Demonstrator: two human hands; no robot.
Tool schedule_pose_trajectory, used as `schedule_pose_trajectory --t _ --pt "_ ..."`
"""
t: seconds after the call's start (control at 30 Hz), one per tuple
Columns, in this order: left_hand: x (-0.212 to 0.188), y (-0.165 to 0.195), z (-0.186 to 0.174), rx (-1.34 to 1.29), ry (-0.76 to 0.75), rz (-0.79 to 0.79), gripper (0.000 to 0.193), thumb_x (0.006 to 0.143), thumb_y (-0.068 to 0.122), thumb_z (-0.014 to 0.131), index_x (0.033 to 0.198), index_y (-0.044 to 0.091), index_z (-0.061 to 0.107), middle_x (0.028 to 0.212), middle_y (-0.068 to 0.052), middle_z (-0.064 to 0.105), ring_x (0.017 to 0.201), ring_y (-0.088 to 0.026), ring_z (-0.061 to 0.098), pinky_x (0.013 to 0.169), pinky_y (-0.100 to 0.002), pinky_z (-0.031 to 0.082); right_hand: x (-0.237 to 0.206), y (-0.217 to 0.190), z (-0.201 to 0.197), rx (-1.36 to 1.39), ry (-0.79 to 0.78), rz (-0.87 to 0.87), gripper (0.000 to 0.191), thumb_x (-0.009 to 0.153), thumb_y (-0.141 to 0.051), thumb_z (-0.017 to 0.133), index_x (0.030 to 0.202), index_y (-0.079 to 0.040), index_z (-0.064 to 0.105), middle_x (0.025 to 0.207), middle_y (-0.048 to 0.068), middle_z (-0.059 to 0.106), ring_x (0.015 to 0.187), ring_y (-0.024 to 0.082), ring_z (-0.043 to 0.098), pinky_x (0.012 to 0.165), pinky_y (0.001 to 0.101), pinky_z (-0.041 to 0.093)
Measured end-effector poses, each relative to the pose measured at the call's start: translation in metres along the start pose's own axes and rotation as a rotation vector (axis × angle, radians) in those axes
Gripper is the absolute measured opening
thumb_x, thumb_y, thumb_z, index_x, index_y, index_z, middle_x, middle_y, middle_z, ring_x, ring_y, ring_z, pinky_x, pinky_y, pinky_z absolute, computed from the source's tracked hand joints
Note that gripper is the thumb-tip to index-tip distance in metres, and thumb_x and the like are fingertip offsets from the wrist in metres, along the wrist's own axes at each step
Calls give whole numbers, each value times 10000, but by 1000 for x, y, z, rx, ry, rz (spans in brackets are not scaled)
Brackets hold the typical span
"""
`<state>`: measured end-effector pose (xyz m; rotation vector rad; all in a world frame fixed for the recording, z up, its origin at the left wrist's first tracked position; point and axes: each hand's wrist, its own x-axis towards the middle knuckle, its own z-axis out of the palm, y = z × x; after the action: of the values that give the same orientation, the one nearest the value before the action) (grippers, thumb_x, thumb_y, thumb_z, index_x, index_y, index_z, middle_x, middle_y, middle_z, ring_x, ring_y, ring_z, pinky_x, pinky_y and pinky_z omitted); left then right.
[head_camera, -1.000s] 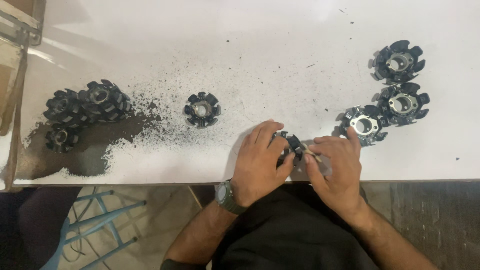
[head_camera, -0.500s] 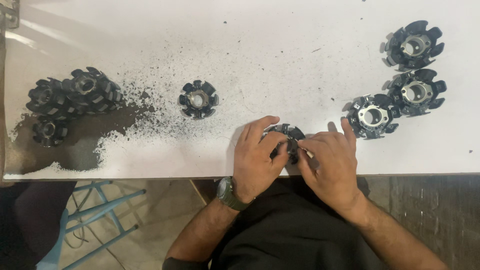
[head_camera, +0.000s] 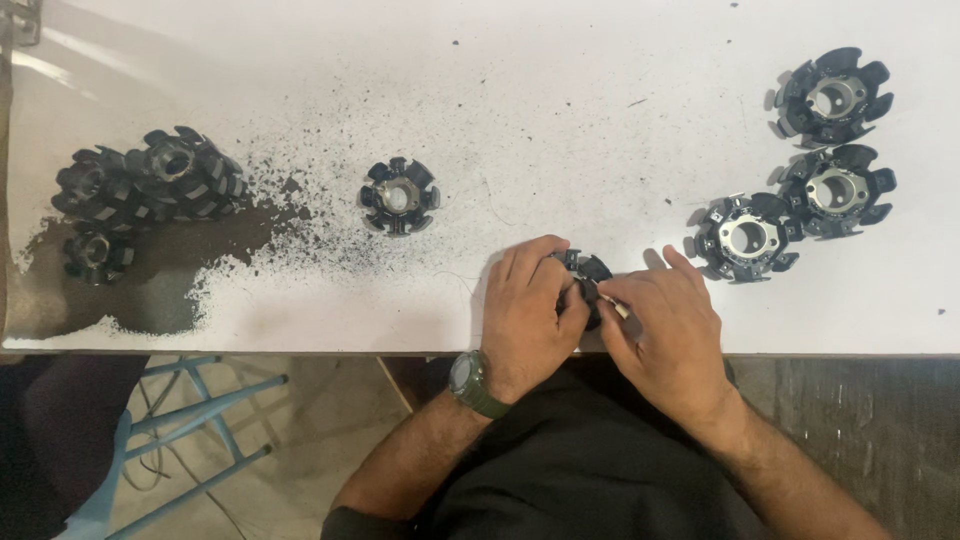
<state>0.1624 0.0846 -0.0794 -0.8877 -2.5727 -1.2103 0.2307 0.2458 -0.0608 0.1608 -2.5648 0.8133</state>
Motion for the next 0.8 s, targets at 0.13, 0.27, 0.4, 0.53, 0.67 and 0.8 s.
schedule_pose_trajectory --t 0.13,0.27,0.4,0.53,0.67,0.8 --pt "-1 -1 4 4 3 -1 119 826 68 688 887 32 593 1284 -149 613 1183 -342 579 1025 -496 470 -4 2 3 60 40 -22 301 849 -19 788 1097 -68 624 1005 69 700 960 276 690 1097 513 520" --pt "-3 1 2 -40 60 11 126 829 57 707 901 39 604 1308 -147 603 1214 -346 586 1041 -481 492 -5 1 6 30 69 -48 320 842 0 794 1100 -68 616 1004 78 698 965 291 693 1079 511 529" --pt "-4 1 -4 -91 83 31 147 869 57 738 990 54 654 1354 -143 594 1243 -330 590 1054 -475 505 -2 -2 4 14 64 -55 315 817 -1 794 1079 -73 634 987 84 690 970 313 679 1060 511 534" --pt "1 1 -8 -43 83 89 126 847 64 737 952 63 666 1334 -131 588 1318 -354 563 1097 -495 485 3 -6 -1 20 31 -7 273 815 -20 797 1043 -80 659 956 74 681 954 311 674 1063 512 533" --pt "4 3 -14 -23 8 107 102 816 67 735 902 66 679 1295 -116 604 1329 -355 563 1092 -500 477 6 -10 -6 32 -1 11 267 804 -25 791 1039 -70 672 956 80 680 951 324 675 1059 512 532" --pt "3 6 -19 -130 -50 57 144 800 76 745 930 58 688 1295 -123 615 1264 -339 586 1045 -457 504 7 -10 -6 46 -4 11 270 808 -17 788 1041 -73 665 973 77 681 976 337 677 1063 512 536"
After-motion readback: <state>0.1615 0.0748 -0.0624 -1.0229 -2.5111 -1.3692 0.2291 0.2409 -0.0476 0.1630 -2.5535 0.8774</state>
